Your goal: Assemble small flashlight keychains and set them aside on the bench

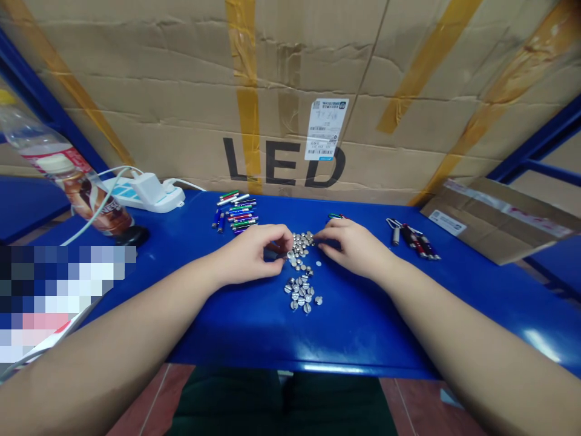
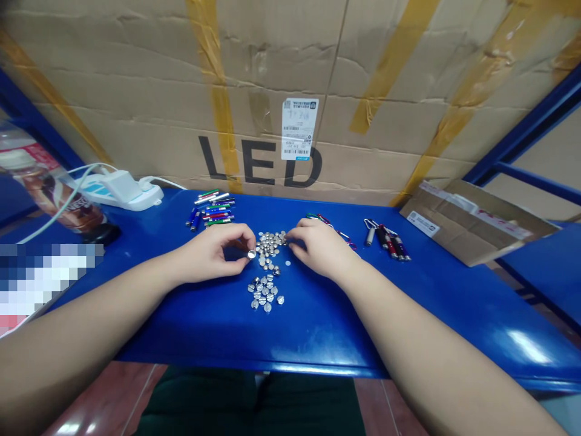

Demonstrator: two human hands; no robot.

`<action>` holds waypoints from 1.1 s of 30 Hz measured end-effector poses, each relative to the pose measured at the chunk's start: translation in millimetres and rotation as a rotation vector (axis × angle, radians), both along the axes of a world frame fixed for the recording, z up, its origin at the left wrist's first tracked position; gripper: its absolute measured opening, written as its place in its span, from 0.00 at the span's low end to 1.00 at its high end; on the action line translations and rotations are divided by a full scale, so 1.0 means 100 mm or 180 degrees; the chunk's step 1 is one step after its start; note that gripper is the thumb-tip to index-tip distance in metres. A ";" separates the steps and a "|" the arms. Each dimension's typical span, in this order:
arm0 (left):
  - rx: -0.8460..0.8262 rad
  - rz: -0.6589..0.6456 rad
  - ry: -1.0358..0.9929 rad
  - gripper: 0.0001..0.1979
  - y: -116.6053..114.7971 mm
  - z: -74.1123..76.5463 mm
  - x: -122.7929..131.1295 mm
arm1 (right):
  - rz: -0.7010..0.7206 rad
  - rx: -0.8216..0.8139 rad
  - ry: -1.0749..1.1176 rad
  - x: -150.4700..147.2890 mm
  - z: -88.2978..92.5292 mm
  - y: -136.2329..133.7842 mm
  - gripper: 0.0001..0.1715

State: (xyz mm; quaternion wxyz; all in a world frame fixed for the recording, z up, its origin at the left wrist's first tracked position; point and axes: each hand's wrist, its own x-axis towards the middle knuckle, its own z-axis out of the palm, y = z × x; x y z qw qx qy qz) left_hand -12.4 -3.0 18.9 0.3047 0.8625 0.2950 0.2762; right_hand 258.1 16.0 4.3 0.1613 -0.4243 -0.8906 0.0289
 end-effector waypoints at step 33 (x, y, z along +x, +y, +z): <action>0.0245 -0.0068 0.0075 0.10 0.02 -0.06 0.03 | 0.1076 0.0005 0.1830 -0.40 0.05 -0.40 0.05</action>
